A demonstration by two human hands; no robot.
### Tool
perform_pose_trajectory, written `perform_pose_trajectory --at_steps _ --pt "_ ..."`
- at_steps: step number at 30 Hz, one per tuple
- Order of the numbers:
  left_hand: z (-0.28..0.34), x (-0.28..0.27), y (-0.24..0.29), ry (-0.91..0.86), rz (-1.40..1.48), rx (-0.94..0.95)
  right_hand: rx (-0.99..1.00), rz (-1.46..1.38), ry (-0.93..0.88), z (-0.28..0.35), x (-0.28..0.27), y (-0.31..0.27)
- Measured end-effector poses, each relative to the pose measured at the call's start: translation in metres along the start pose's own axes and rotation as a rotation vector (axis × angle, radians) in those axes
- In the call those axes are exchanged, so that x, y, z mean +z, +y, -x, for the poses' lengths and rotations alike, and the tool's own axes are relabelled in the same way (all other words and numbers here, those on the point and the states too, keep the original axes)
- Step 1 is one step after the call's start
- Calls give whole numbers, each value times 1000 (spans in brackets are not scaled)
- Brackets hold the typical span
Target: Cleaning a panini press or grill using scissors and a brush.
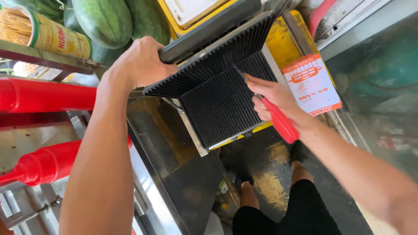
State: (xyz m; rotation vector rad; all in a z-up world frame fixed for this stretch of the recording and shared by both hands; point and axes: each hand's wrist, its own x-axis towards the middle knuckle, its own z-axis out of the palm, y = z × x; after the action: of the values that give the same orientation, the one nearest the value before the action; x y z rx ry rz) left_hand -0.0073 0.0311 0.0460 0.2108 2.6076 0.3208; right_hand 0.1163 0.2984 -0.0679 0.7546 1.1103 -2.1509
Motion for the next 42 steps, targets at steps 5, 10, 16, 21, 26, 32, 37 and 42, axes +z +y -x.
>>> perform_pose_trajectory --at_steps 5,10,16,21,26,32,37,42 --pt "-2 8 -9 -11 9 30 -52 -336 -274 5 21 29" --pt "-5 11 -10 -14 1 51 -128 -467 -401 0 32 34" --pt "0 8 4 -123 62 -90 -1 -444 -234 -61 5 60" --pt "-25 14 -21 -109 8 -102 -32 -442 -184 -27 27 40" --pt "-24 14 -17 -121 1 -130 -17 -553 -124 -161 -21 107" --pt "-8 18 -4 -109 34 -119 -56 -497 -57 -184 -31 115" --pt "-10 16 -5 -110 28 -117 -21 -504 -25 -89 3 107" --pt "-3 16 2 -110 19 -90 -22 -514 -165 -22 40 65"
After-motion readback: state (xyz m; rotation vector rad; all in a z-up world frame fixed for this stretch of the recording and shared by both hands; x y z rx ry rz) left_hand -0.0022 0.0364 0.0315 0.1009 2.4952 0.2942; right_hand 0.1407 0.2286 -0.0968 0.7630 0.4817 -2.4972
